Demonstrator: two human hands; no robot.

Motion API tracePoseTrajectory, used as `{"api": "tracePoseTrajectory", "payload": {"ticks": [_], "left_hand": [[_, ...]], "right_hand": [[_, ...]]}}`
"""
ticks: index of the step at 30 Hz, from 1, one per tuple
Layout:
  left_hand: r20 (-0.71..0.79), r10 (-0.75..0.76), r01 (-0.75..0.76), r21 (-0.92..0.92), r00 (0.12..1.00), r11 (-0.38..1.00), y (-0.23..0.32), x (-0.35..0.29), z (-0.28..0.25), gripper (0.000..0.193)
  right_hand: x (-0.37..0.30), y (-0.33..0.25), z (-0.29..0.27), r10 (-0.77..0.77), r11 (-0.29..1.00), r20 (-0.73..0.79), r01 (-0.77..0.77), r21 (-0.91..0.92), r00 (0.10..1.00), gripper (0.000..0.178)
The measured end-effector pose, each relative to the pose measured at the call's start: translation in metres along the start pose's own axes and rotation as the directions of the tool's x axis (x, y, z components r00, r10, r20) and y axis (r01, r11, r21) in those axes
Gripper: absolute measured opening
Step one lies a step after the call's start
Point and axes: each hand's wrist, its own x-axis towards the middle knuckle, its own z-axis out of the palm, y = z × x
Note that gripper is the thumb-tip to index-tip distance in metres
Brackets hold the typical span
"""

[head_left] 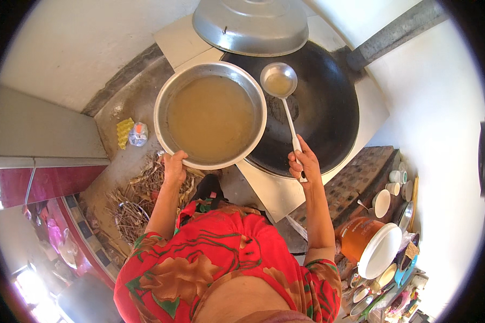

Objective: The person pours liquid from a metal bowl into a large wok using a ladle, then wipes the wok with a cloth. They add oil from a small bowl into the wok and retrieve a plate of food from the refrigerator.

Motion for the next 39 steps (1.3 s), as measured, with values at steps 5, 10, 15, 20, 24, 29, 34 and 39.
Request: {"api": "tracePoseTrajectory", "payload": {"ticks": [5, 10, 15, 20, 24, 29, 34, 39], "left_hand": [[0.081, -0.001, 0.0, 0.003, 0.997, 1.0, 0.004, -0.002, 0.0, 0.025], [0.017, -0.022, 0.021, 0.018, 1.0, 1.0, 0.003, -0.001, -0.001, 0.017], [0.044, -0.033, 0.033, -0.008, 0.998, 0.999, 0.002, -0.002, 0.002, 0.024], [-0.004, -0.001, 0.002, 0.013, 1.0, 1.0, -0.008, 0.008, -0.008, 0.028], [0.026, -0.016, 0.015, 0.044, 1.0, 0.999, 0.004, -0.003, -0.004, 0.02], [0.064, -0.025, 0.023, 0.027, 0.998, 0.999, 0.007, -0.006, 0.005, 0.014], [0.059, -0.028, 0.027, 0.027, 0.998, 0.999, 0.01, -0.007, 0.002, 0.021], [0.06, -0.009, 0.009, 0.012, 0.998, 1.0, 0.012, -0.01, 0.005, 0.023]], "right_hand": [[-0.017, -0.001, 0.023, -0.102, 0.981, 0.034, 0.106, -0.165, 0.994, 0.06], [-0.021, 0.013, 0.031, -0.111, 0.866, 0.036, 0.115, -0.486, 0.993, 0.062], [-0.017, 0.028, 0.023, -0.285, 0.508, 0.138, 0.271, -0.818, 0.948, 0.059], [0.023, 0.033, -0.012, -0.613, -0.192, 0.494, 0.49, -0.85, 0.617, 0.058], [0.044, 0.03, -0.056, -0.564, 0.064, 0.092, 0.154, -0.986, 0.82, 0.057], [0.08, 0.032, -0.14, -0.593, 0.151, -0.219, -0.161, -0.975, 0.775, 0.057], [0.079, 0.031, -0.117, -0.427, 0.492, -0.435, -0.199, -0.847, 0.793, 0.06], [0.082, 0.053, -0.087, -0.061, 0.871, -0.446, -0.171, -0.461, 0.893, 0.059]]}}
